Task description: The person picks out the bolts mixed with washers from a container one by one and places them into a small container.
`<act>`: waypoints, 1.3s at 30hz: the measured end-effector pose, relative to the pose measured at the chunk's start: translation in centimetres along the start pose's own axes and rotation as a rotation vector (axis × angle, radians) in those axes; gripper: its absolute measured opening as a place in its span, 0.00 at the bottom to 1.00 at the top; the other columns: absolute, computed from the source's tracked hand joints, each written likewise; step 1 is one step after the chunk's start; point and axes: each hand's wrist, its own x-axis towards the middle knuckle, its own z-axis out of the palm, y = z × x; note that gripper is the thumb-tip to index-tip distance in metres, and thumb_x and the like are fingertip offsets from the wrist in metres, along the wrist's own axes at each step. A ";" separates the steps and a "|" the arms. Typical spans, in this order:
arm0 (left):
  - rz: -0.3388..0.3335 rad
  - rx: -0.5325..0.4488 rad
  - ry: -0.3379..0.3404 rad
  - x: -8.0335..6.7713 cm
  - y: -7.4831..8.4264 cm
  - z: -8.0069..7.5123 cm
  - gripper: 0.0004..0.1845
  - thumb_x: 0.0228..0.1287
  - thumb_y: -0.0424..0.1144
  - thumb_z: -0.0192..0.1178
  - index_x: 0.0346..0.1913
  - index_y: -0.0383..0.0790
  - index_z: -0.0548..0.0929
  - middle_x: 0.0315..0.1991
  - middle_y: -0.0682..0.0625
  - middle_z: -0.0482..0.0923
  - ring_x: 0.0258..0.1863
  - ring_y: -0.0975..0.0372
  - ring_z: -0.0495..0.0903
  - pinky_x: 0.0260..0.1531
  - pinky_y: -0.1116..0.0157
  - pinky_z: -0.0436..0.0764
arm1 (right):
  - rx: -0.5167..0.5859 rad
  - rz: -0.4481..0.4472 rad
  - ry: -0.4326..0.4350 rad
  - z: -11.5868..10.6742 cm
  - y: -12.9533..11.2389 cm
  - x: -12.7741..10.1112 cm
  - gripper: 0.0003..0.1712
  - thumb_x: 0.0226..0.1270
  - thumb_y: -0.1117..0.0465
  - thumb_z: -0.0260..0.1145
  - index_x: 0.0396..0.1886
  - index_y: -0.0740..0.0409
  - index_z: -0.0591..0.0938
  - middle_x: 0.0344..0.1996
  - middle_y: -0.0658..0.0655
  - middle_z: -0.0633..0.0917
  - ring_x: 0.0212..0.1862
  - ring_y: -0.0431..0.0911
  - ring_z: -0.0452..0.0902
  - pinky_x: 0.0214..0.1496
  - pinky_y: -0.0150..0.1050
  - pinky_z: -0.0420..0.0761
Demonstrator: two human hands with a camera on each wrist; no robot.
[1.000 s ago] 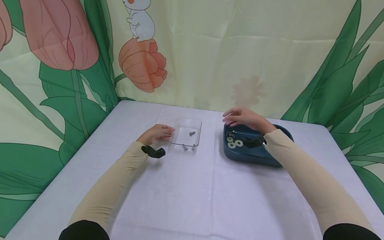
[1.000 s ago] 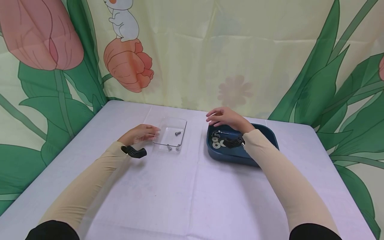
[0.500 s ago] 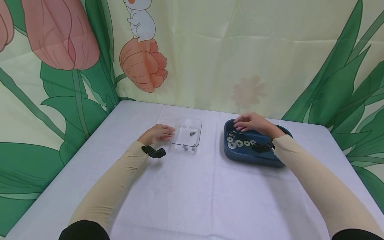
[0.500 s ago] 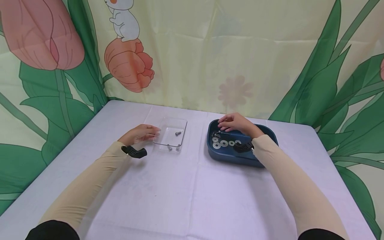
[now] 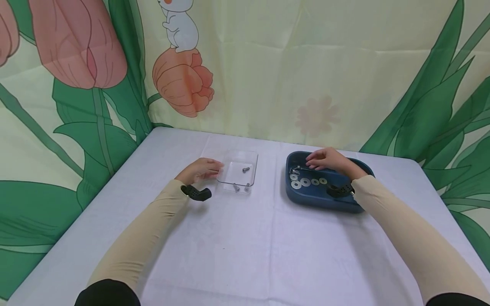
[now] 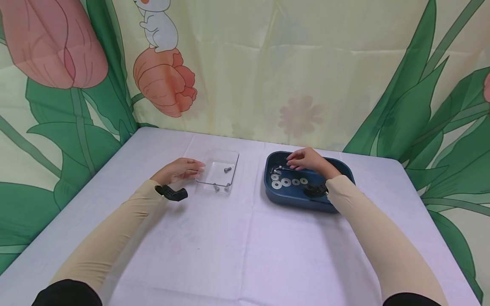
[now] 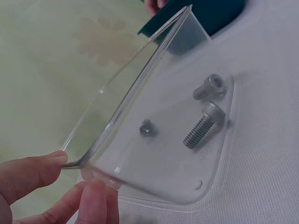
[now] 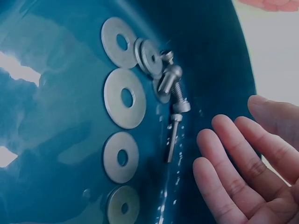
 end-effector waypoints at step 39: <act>-0.018 -0.015 0.023 0.2 0.1 0.1 0.23 0.68 0.39 0.55 0.63 0.33 0.70 0.63 0.41 0.69 0.59 0.56 0.71 0.59 0.65 0.73 | -0.127 0.100 -0.039 0.7 0.6 1.2 0.19 0.69 0.64 0.57 0.52 0.77 0.76 0.48 0.73 0.81 0.42 0.49 0.83 0.49 0.43 0.82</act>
